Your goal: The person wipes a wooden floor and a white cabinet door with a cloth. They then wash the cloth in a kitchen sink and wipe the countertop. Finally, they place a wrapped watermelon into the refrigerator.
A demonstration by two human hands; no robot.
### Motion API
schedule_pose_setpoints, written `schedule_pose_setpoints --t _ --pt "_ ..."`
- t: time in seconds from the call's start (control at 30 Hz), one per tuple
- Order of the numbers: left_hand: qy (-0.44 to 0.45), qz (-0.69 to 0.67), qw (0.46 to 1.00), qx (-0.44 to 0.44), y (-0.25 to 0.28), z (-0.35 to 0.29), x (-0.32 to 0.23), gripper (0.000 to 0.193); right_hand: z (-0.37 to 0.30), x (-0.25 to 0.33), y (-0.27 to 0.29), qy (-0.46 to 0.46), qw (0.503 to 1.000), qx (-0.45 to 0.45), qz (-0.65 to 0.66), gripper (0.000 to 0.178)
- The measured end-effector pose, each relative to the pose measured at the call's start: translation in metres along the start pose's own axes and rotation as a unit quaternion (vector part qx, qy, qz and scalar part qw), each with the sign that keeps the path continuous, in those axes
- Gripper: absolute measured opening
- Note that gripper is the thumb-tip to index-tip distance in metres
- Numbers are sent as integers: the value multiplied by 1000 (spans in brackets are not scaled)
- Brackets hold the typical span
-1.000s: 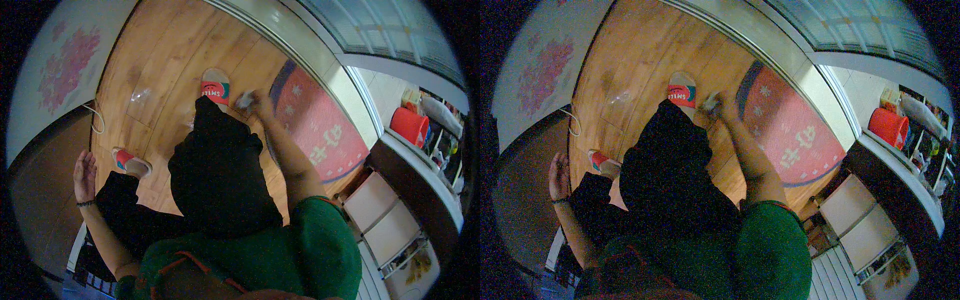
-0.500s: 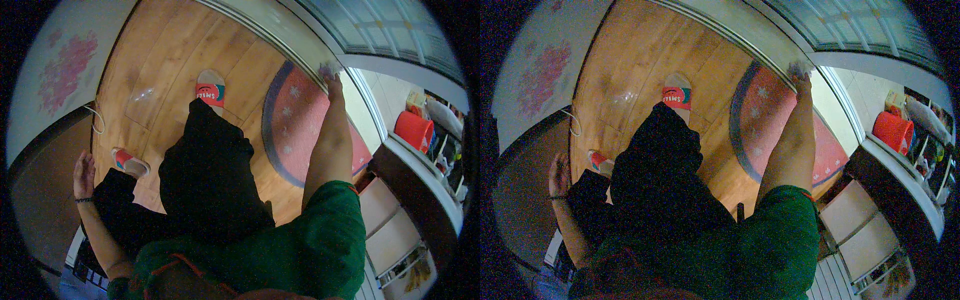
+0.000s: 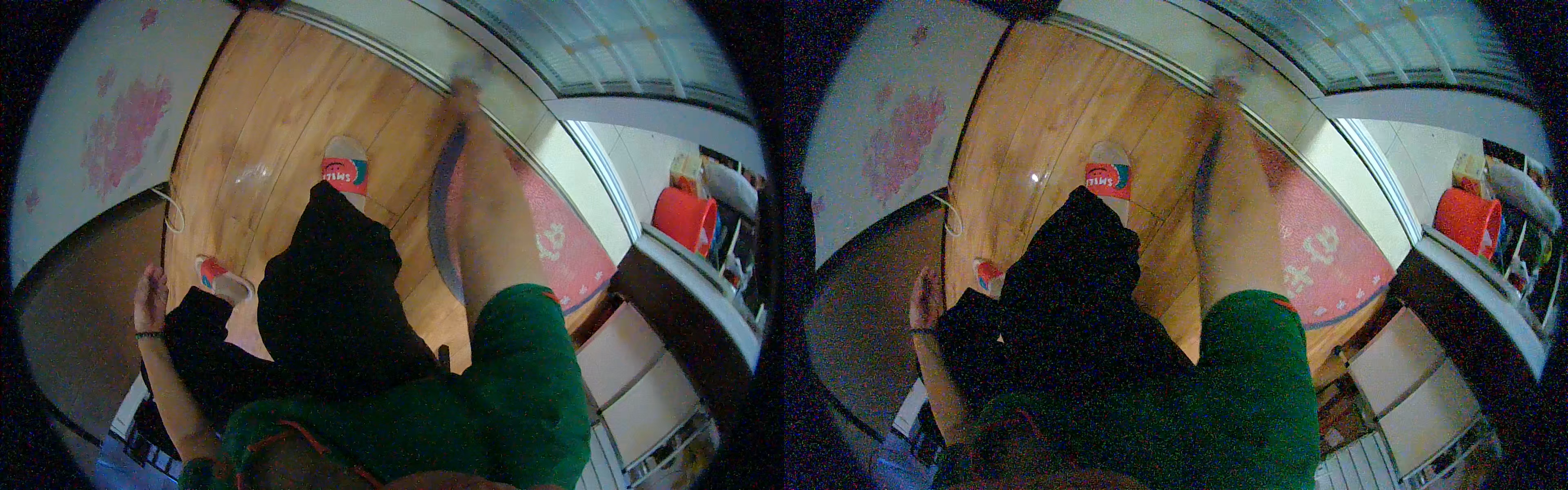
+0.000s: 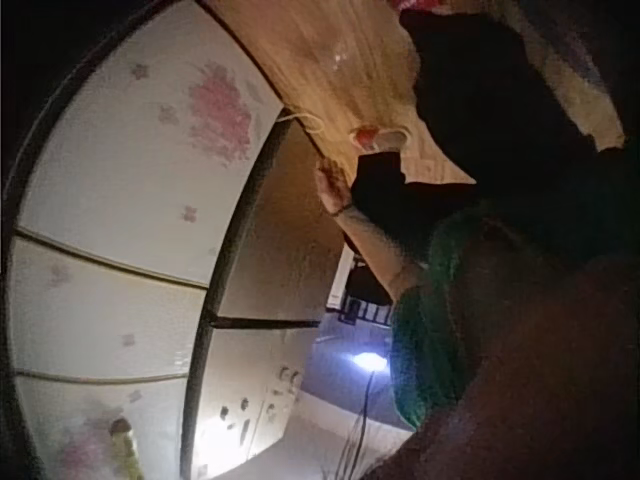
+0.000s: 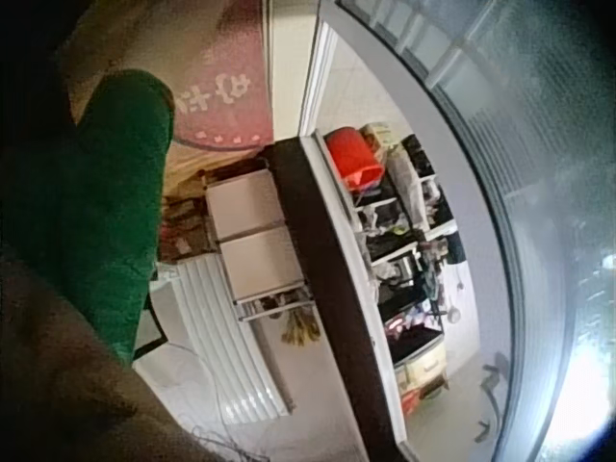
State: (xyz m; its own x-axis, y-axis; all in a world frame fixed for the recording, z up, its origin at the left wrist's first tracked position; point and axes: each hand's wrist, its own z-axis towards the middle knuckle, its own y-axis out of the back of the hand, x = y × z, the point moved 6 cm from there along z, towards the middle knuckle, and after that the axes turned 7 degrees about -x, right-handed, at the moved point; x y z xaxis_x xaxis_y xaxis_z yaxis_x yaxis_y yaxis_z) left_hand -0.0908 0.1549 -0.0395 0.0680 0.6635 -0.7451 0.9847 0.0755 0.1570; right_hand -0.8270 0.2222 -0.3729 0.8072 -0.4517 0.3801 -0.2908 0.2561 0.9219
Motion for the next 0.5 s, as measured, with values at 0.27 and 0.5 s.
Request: schedule_pose_setpoints --t 0.27,0.5 --pt "-4 77 995 57 -20 20 -3 59 -38 231 -103 -50 849 230 473 26" --pt "-12 62 997 50 -42 -8 -11 56 -72 308 -21 -220 517 296 773 31"
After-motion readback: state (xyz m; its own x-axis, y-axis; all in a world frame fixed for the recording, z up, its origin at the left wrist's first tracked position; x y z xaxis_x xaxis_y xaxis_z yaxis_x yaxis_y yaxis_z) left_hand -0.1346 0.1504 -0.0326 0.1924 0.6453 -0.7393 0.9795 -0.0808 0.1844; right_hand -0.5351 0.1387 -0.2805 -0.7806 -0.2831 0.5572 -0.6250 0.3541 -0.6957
